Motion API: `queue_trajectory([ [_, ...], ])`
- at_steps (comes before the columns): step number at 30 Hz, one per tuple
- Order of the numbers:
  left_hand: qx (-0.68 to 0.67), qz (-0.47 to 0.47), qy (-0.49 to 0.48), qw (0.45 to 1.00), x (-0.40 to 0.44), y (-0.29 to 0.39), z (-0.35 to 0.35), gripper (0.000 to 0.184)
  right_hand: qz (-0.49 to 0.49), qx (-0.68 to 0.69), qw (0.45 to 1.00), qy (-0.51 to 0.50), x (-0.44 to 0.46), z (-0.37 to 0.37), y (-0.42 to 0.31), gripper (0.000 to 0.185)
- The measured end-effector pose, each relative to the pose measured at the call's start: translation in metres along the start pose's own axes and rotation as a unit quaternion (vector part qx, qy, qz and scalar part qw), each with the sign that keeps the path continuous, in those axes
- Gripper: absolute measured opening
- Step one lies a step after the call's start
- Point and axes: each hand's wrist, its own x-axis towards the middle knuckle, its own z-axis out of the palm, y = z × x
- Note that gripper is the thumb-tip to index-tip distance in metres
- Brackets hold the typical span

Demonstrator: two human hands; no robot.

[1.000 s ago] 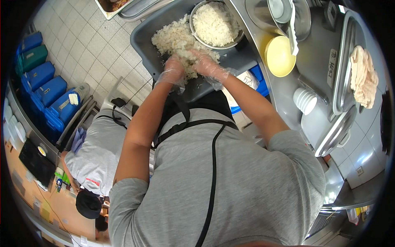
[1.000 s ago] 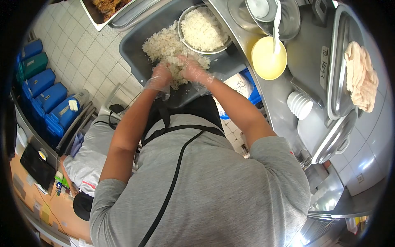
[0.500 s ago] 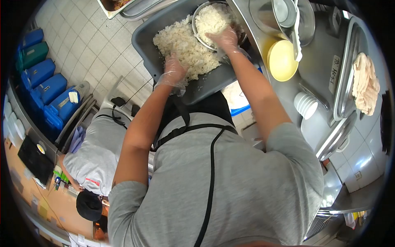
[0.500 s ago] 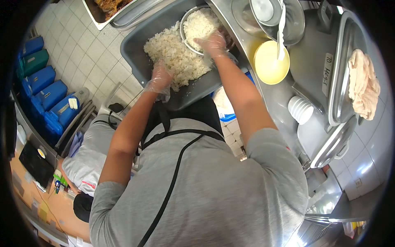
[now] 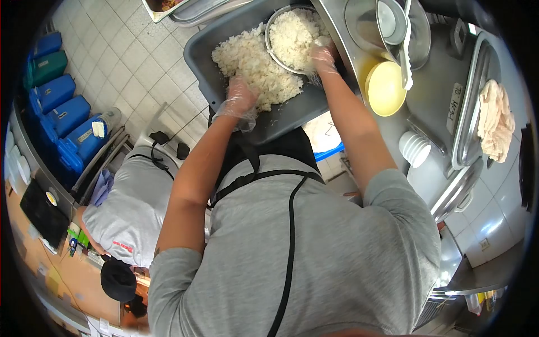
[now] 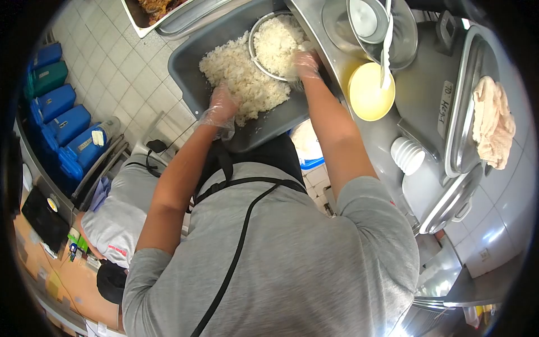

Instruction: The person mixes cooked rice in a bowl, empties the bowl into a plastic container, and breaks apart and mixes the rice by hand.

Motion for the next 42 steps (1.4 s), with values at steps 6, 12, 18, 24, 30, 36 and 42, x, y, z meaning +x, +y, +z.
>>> queue_trajectory([
  [6,-0.027,0.009,-0.006,1.0,0.004,-0.014,0.011,0.078,0.004,0.163,0.987,-0.002,-0.103,-0.094,-0.022,0.068],
  [12,-0.022,0.029,0.037,0.999,0.006,-0.017,0.017,0.071,0.035,0.21,0.975,0.066,-0.098,-0.085,-0.01,0.072],
  [18,-0.056,0.004,-0.064,0.996,0.008,-0.012,0.002,0.075,-0.147,0.266,0.953,0.007,-0.147,-0.133,-0.014,0.068],
  [24,-0.07,-0.008,-0.052,0.996,0.009,-0.013,0.005,0.074,0.033,0.178,0.983,-0.004,-0.125,-0.117,0.005,0.072],
  [30,-0.036,0.023,0.018,0.999,-0.004,0.001,-0.005,0.066,0.047,0.204,0.976,0.059,-0.062,-0.039,0.051,0.062],
  [36,-0.074,-0.018,0.039,0.996,0.01,-0.004,0.004,0.064,-0.069,0.264,0.958,0.087,-0.12,-0.056,0.031,0.021],
  [42,-0.566,-0.209,-0.126,0.787,-0.004,0.023,-0.029,0.066,0.16,0.593,0.789,-0.025,-0.202,-0.104,-0.018,0.012],
])
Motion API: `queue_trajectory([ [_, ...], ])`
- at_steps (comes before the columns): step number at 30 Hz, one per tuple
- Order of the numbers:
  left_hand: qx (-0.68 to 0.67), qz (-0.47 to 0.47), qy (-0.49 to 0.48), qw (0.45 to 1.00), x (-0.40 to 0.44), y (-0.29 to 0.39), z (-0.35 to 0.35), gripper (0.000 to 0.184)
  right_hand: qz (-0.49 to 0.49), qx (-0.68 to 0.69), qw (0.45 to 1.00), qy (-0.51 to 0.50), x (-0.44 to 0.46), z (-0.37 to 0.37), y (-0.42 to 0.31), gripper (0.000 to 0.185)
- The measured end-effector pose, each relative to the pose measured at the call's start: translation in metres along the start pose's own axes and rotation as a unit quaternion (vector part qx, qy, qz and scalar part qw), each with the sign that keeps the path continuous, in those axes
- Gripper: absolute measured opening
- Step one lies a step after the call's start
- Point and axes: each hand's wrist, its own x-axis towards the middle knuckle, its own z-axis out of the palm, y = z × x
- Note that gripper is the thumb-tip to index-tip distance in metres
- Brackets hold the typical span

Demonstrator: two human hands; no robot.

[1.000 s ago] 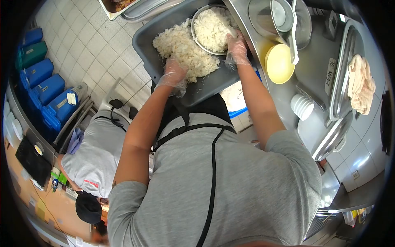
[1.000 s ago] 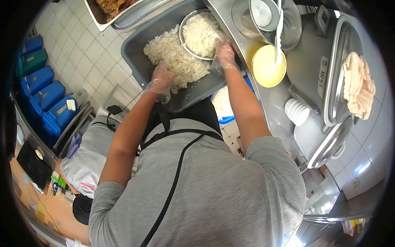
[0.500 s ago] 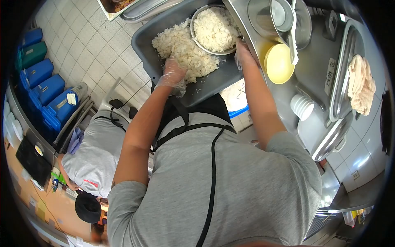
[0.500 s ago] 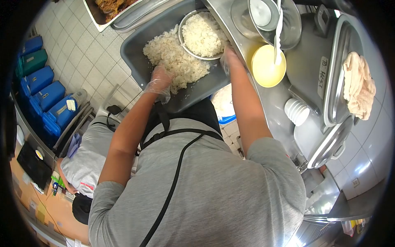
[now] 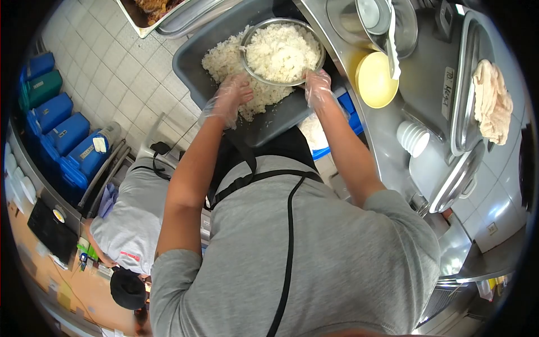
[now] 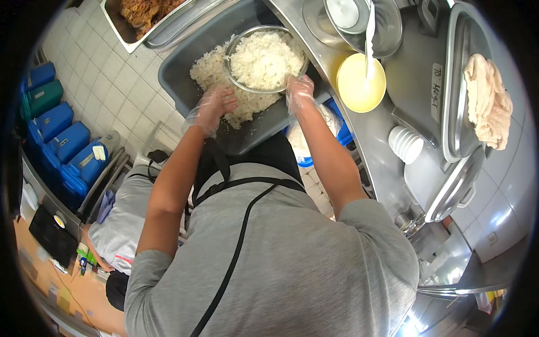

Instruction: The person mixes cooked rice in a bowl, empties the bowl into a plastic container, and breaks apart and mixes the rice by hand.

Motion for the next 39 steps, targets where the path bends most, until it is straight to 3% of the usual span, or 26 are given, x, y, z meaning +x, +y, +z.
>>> queue_trajectory([
  [2,-0.025,-0.016,-0.023,0.999,-0.003,0.006,0.0,0.067,0.084,0.061,0.993,0.06,-0.02,0.007,0.0,0.014],
  [3,-0.052,-0.03,-0.048,0.997,-0.003,0.008,0.001,0.069,0.084,0.13,0.987,0.034,-0.036,0.007,-0.003,0.02],
  [7,-0.106,0.008,-0.125,0.986,-0.021,0.016,0.007,0.066,0.137,0.094,0.985,-0.049,-0.062,0.017,-0.002,0.023],
  [12,-0.119,0.056,-0.052,0.99,-0.057,0.031,0.009,0.063,0.209,0.136,0.963,-0.1,-0.068,0.027,0.002,0.033],
  [14,-0.105,0.057,-0.038,0.992,-0.047,0.021,0.002,0.063,0.219,0.117,0.947,-0.202,-0.067,0.023,0.007,0.036],
  [16,-0.093,0.061,-0.027,0.993,-0.042,0.017,0.002,0.063,0.219,0.084,0.943,-0.236,-0.066,0.02,0.005,0.035],
  [18,-0.017,0.092,0.067,0.993,-0.045,0.02,0.009,0.064,0.218,0.049,0.937,-0.269,-0.066,0.018,0.001,0.035],
  [19,-0.014,0.091,0.066,0.994,-0.045,0.022,0.01,0.064,0.053,-0.184,0.96,-0.205,-0.069,0.016,-0.003,0.039],
  [20,-0.006,0.101,0.089,0.991,-0.044,0.023,0.011,0.066,-0.115,-0.402,0.9,-0.124,-0.071,0.014,-0.004,0.044],
  [21,0.002,0.11,0.112,0.988,-0.043,0.025,0.012,0.068,-0.114,-0.401,0.901,-0.124,-0.069,0.013,-0.001,0.044],
  [23,0.079,0.146,0.127,0.978,-0.036,0.03,0.009,0.065,-0.415,-0.351,0.839,-0.042,-0.06,0.019,0.003,0.064],
  [24,0.154,0.182,0.141,0.961,-0.034,0.032,0.008,0.062,-0.414,-0.349,0.839,-0.042,-0.056,0.023,0.004,0.064],
  [25,0.157,0.183,0.141,0.96,-0.041,0.043,0.015,0.062,-0.33,-0.273,0.892,-0.146,-0.054,0.029,-0.001,0.074],
  [26,0.284,0.181,0.152,0.929,-0.052,0.061,0.03,0.062,-0.237,-0.189,0.92,-0.248,-0.051,0.035,-0.008,0.085],
  [27,0.407,0.175,0.162,0.882,-0.059,0.069,0.043,0.064,-0.194,-0.169,0.925,-0.281,-0.048,0.04,-0.02,0.112],
  [28,0.411,0.175,0.163,0.88,-0.057,0.068,0.053,0.064,-0.194,-0.165,0.925,-0.281,-0.04,0.048,-0.014,0.112],
  [30,0.583,0.197,0.21,0.76,-0.044,0.067,0.076,0.065,-0.14,-0.007,0.934,-0.328,-0.017,0.066,0.009,0.119],
  [32,0.599,0.206,0.192,0.75,-0.041,0.072,0.094,0.067,-0.137,-0.038,0.944,-0.299,0.004,0.065,0.017,0.12],
  [34,0.664,0.224,0.126,0.702,-0.034,0.073,0.107,0.095,-0.104,-0.016,0.956,-0.273,0.022,0.06,0.024,0.118],
  [35,0.667,0.243,0.103,0.697,-0.032,0.069,0.111,0.1,-0.101,-0.014,0.958,-0.269,0.034,0.056,0.028,0.118],
  [36,0.669,0.244,0.099,0.695,-0.03,0.066,0.117,0.1,-0.063,-0.06,0.962,-0.258,0.047,0.052,0.03,0.111],
  [38,0.716,0.285,0.111,0.628,-0.026,0.061,0.128,0.096,-0.025,-0.1,0.965,-0.243,0.059,0.046,0.024,0.104],
  [39,0.718,0.287,0.107,0.624,-0.022,0.06,0.13,0.096,-0.063,-0.183,0.96,-0.201,0.065,0.043,0.02,0.093],
])
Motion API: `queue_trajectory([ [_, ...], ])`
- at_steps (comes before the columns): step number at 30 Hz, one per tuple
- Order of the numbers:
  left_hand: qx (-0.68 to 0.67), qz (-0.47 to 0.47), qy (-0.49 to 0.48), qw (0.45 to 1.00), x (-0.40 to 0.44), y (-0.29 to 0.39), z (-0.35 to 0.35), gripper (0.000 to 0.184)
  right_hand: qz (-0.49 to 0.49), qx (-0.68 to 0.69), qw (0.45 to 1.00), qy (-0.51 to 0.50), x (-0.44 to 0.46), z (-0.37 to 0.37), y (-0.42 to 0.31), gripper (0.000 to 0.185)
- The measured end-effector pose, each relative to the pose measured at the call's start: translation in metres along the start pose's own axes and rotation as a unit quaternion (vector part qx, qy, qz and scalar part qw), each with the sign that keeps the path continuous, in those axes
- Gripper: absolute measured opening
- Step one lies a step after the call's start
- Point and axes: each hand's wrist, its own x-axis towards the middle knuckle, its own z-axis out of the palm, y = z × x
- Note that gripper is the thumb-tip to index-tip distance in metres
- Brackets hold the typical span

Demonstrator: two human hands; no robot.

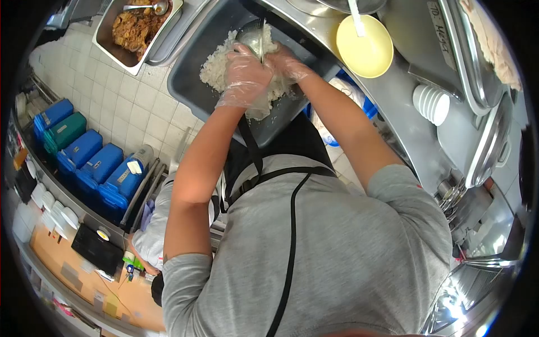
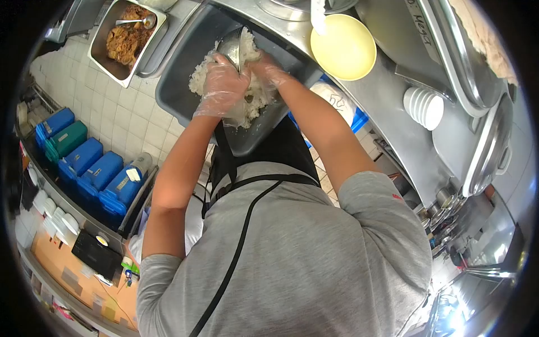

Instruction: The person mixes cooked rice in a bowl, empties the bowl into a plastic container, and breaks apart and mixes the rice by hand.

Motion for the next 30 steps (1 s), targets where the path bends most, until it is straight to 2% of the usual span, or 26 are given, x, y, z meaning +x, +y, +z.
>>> queue_trajectory([
  [1,0.016,0.021,0.015,1.0,0.003,-0.002,0.006,0.096,-0.011,-0.091,0.995,0.041,-0.001,-0.007,-0.006,0.082],
  [2,0.031,0.043,0.031,0.998,0.005,-0.004,0.008,0.095,-0.011,-0.087,0.995,0.045,-0.008,-0.016,-0.02,0.082],
  [4,0.022,0.051,0.011,0.998,0.008,-0.006,0.003,0.095,0.032,-0.242,0.964,0.109,-0.036,-0.031,-0.048,0.068],
  [5,0.011,0.053,-0.009,0.998,0.009,-0.009,0.002,0.095,0.033,-0.239,0.964,0.11,-0.044,-0.032,-0.044,0.068],
  [7,0.012,0.053,-0.019,0.998,0.012,-0.014,0.004,0.094,-0.221,-0.196,0.936,0.189,-0.059,-0.034,-0.038,0.058],
  [8,0.01,0.05,-0.029,0.998,0.013,-0.019,0.007,0.093,-0.22,-0.194,0.937,0.19,-0.063,-0.031,-0.038,0.058],
  [10,0.042,0.078,-0.025,0.996,0.023,-0.036,0.032,0.092,-0.455,-0.224,0.85,0.144,-0.065,-0.023,-0.043,0.049],
  [12,0.073,0.106,-0.021,0.991,0.025,-0.039,0.039,0.09,-0.472,-0.223,0.838,0.158,-0.055,-0.016,-0.047,0.046],
  [14,-0.018,0.046,-0.058,0.997,0.023,-0.031,0.023,0.093,-0.52,-0.241,0.802,0.169,-0.039,-0.018,-0.05,0.045],
  [15,-0.016,0.048,-0.059,0.997,0.022,-0.025,0.014,0.093,-0.519,-0.24,0.802,0.171,-0.034,-0.019,-0.051,0.045],
  [17,-0.083,-0.036,-0.088,0.992,0.015,-0.009,-0.004,0.098,-0.459,-0.237,0.846,0.132,-0.031,-0.018,-0.052,0.044],
  [18,-0.083,-0.035,-0.088,0.992,0.015,-0.01,-0.002,0.098,-0.458,-0.237,0.846,0.133,-0.028,-0.019,-0.053,0.044],
  [20,-0.087,-0.024,-0.057,0.994,0.015,-0.009,0.004,0.101,-0.38,-0.273,0.875,0.125,-0.027,-0.023,-0.06,0.041],
  [24,-0.08,-0.023,-0.076,0.994,0.009,-0.007,0.003,0.103,-0.381,-0.311,0.868,0.072,-0.01,-0.037,-0.062,0.038],
  [26,-0.067,-0.018,-0.062,0.996,0.003,-0.005,0.003,0.103,-0.387,-0.441,0.81,-0.006,0.005,-0.036,-0.063,0.035],
  [27,-0.065,-0.018,-0.063,0.996,-0.001,-0.005,0.003,0.103,-0.387,-0.438,0.811,-0.006,0.008,-0.034,-0.059,0.035],
  [29,-0.075,-0.021,-0.071,0.994,-0.007,-0.004,0.005,0.106,-0.444,-0.6,0.665,-0.019,-0.001,-0.029,-0.061,0.036],
  [30,-0.073,-0.021,-0.072,0.994,-0.009,-0.005,0.005,0.106,-0.444,-0.599,0.666,-0.019,-0.009,-0.026,-0.058,0.036],
])
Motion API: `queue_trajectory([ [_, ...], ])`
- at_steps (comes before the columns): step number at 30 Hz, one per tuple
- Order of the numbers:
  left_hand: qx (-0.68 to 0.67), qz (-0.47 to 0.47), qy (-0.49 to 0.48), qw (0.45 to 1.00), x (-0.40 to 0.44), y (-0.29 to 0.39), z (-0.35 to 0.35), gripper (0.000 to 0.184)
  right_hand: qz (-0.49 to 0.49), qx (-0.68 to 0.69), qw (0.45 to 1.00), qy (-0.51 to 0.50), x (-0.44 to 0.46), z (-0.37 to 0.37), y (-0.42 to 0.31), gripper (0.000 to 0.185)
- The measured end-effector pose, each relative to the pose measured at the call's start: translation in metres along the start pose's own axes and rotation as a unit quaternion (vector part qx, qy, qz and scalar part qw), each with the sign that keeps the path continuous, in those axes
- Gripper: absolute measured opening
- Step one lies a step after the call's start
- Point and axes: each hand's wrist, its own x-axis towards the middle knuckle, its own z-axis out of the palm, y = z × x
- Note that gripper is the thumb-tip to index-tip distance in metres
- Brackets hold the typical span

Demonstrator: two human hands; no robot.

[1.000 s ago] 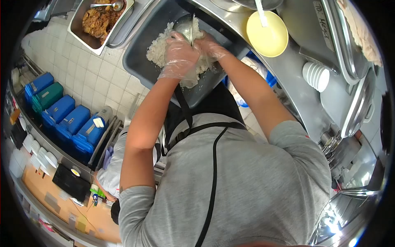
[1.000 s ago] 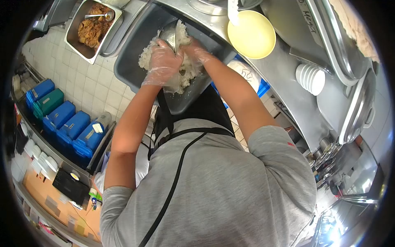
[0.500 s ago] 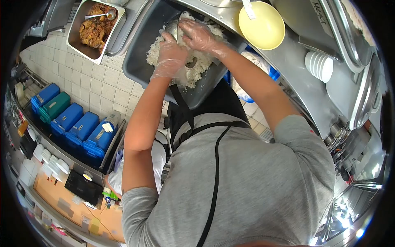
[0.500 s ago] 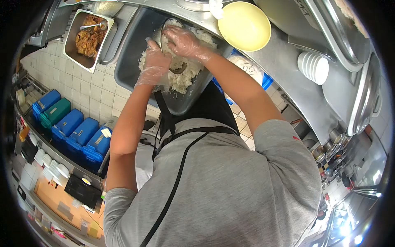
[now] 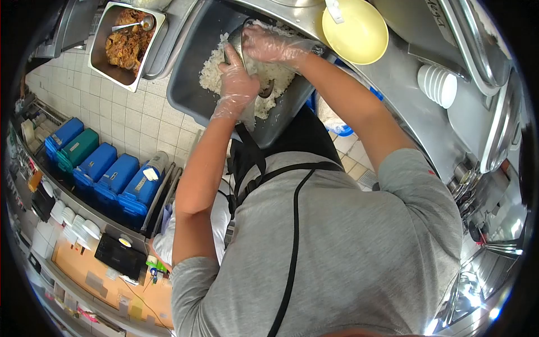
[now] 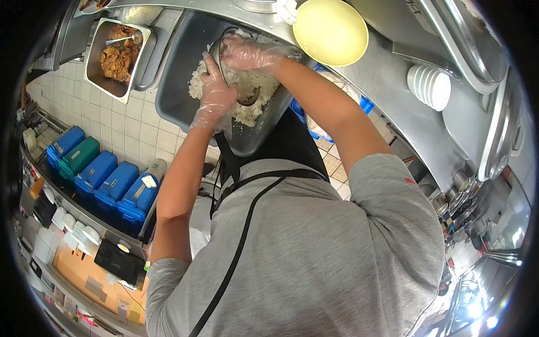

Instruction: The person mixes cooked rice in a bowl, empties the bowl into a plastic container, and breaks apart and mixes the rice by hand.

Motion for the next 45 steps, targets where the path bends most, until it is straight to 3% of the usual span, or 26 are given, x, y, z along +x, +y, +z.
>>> queue_trajectory([
  [2,-0.012,-0.008,-0.017,1.0,-0.005,0.0,-0.002,0.109,0.107,0.263,0.951,0.126,-0.014,0.006,-0.013,0.037],
  [9,-0.014,-0.012,-0.05,0.999,0.001,0.001,-0.007,0.11,0.079,0.092,0.992,0.047,-0.031,-0.011,0.002,0.039],
  [11,-0.038,0.032,-0.025,0.998,0.004,-0.008,-0.01,0.109,0.172,0.187,0.961,-0.105,-0.028,-0.014,0.007,0.032],
  [12,-0.038,0.033,-0.024,0.998,0.005,-0.011,-0.007,0.109,0.172,0.186,0.962,-0.104,-0.028,-0.014,0.009,0.032],
  [14,-0.015,0.027,-0.023,0.999,0.005,-0.013,-0.007,0.11,0.21,0.131,0.942,-0.228,-0.03,-0.01,0.014,0.03],
  [15,-0.016,0.025,-0.022,0.999,0.006,-0.014,-0.007,0.11,0.207,0.13,0.942,-0.229,-0.03,-0.007,0.013,0.03],
  [17,-0.024,0.016,-0.03,0.999,0.004,-0.015,-0.006,0.11,0.272,0.194,0.942,-0.04,-0.037,-0.024,-0.002,0.027],
  [18,-0.025,0.015,-0.034,0.999,0.003,-0.016,-0.005,0.11,0.273,0.196,0.941,-0.042,-0.037,-0.033,-0.008,0.027],
  [20,-0.025,0.032,-0.031,0.999,0.005,-0.019,-0.003,0.111,0.053,0.255,0.942,0.21,-0.03,-0.042,-0.013,0.025],
  [24,-0.029,0.054,-0.016,0.998,0.006,-0.028,-0.001,0.111,-0.046,0.298,0.906,0.297,-0.019,-0.02,-0.02,0.023],
  [26,-0.02,0.06,-0.028,0.998,0.004,-0.028,-0.002,0.112,0.049,0.304,0.934,0.182,-0.019,-0.025,-0.024,0.025],
  [30,-0.042,0.027,-0.068,0.996,0.004,-0.022,-0.009,0.114,0.04,0.265,0.956,0.119,0.003,-0.033,-0.018,0.028],
  [32,-0.029,0.055,-0.04,0.997,0.006,-0.026,-0.005,0.115,0.077,0.181,0.979,-0.044,0.017,-0.037,-0.015,0.032],
  [36,-0.044,0.014,-0.073,0.996,0.001,-0.018,-0.009,0.111,0.038,0.221,0.974,0.032,0.015,-0.044,-0.024,0.034],
  [39,-0.028,0.022,-0.06,0.998,-0.003,-0.025,-0.003,0.109,0.073,0.241,0.966,-0.055,0.017,-0.032,-0.04,0.037],
  [41,-0.038,0.035,-0.056,0.997,-0.002,-0.032,0.002,0.113,0.064,0.236,0.967,0.074,0.009,-0.023,-0.053,0.039],
  [45,-0.066,0.07,-0.029,0.995,-0.004,-0.042,0.005,0.112,0.069,0.29,0.954,-0.031,-0.013,-0.025,-0.05,0.041],
])
